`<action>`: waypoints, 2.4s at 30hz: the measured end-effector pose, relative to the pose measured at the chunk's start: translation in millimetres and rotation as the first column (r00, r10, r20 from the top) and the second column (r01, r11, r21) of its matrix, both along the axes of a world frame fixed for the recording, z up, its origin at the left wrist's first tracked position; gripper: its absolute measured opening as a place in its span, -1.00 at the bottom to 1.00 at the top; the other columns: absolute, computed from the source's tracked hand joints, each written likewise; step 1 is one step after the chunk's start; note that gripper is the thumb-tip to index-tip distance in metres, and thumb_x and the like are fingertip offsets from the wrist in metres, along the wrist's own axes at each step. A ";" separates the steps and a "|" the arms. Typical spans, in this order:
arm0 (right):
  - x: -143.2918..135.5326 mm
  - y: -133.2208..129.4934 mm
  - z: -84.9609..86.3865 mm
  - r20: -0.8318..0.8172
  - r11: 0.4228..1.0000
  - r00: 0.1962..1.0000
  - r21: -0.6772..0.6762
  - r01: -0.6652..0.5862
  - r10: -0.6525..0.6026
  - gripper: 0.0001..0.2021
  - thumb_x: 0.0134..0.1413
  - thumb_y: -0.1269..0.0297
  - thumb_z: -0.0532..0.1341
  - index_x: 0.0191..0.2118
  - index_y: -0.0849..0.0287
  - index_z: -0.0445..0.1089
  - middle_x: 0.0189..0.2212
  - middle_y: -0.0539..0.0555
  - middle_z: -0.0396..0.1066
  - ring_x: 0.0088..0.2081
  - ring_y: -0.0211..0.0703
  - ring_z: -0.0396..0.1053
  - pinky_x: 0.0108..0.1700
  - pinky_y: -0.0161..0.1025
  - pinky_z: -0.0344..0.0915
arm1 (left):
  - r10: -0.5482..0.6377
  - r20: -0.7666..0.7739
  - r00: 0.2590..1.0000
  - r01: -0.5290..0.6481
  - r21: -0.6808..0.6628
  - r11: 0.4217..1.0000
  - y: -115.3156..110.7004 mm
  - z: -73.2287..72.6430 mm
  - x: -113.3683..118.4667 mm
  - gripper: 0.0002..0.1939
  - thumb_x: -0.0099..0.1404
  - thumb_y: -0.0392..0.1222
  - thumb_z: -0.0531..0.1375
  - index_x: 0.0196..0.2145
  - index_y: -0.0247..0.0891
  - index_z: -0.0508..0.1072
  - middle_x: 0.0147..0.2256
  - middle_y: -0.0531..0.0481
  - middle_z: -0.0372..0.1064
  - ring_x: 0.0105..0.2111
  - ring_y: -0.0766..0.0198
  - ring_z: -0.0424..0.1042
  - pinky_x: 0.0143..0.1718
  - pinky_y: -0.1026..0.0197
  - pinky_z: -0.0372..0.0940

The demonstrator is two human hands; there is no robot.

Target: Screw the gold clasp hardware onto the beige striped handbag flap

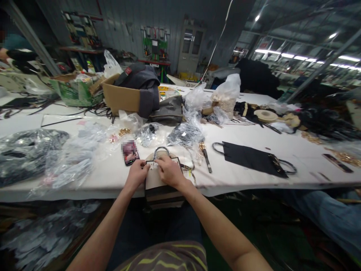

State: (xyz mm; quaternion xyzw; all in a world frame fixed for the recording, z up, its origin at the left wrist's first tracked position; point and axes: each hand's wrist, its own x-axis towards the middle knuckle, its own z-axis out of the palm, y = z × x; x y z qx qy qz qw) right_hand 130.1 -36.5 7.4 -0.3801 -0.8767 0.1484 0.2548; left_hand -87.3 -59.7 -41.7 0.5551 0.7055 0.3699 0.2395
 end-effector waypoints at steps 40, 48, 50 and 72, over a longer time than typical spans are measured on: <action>-39.1 -1.7 -9.6 0.328 0.989 0.944 0.145 -0.026 -0.023 -0.90 0.60 0.34 0.25 0.03 0.24 0.50 0.01 0.25 0.53 0.02 0.10 0.47 0.00 -0.08 0.42 | -0.046 0.403 0.914 0.050 -0.001 0.999 6.2 -3.9 -8.8 -0.73 0.19 -0.03 0.43 -0.23 -0.26 0.72 -0.27 -0.14 0.66 -0.18 -0.03 0.59 -0.07 -0.01 0.50; -40.0 -1.7 -12.6 0.332 0.985 0.943 0.171 -0.026 -0.033 -0.89 0.60 0.38 0.21 0.01 0.24 0.50 -0.02 0.25 0.52 0.01 0.10 0.45 -0.02 -0.08 0.41 | -0.002 0.298 0.954 -0.007 0.028 1.000 4.5 1.3 -3.9 -0.78 0.23 -0.10 0.42 -0.21 -0.27 0.73 -0.21 -0.17 0.66 -0.12 -0.03 0.59 0.01 -0.01 0.47; -40.2 -1.7 -12.7 0.330 0.985 0.944 0.168 -0.026 -0.031 -0.89 0.61 0.38 0.21 0.00 0.24 0.50 -0.02 0.25 0.52 0.00 0.09 0.45 -0.02 -0.08 0.41 | -0.001 0.294 0.956 -0.005 0.019 1.000 5.2 2.0 -3.7 -0.78 0.24 -0.11 0.41 -0.21 -0.28 0.73 -0.22 -0.18 0.67 -0.13 -0.03 0.59 0.00 -0.01 0.47; -43.2 -0.4 -18.7 0.326 0.981 0.944 0.194 -0.014 -0.051 -0.84 0.62 0.39 0.17 0.02 0.25 0.51 -0.01 0.27 0.52 -0.01 0.09 0.45 0.01 -0.08 0.45 | 0.004 0.220 0.975 -0.004 -0.001 1.000 9.2 -2.0 -2.1 -0.84 0.25 -0.15 0.38 -0.27 -0.27 0.71 -0.29 -0.15 0.64 -0.20 0.01 0.57 -0.05 0.03 0.43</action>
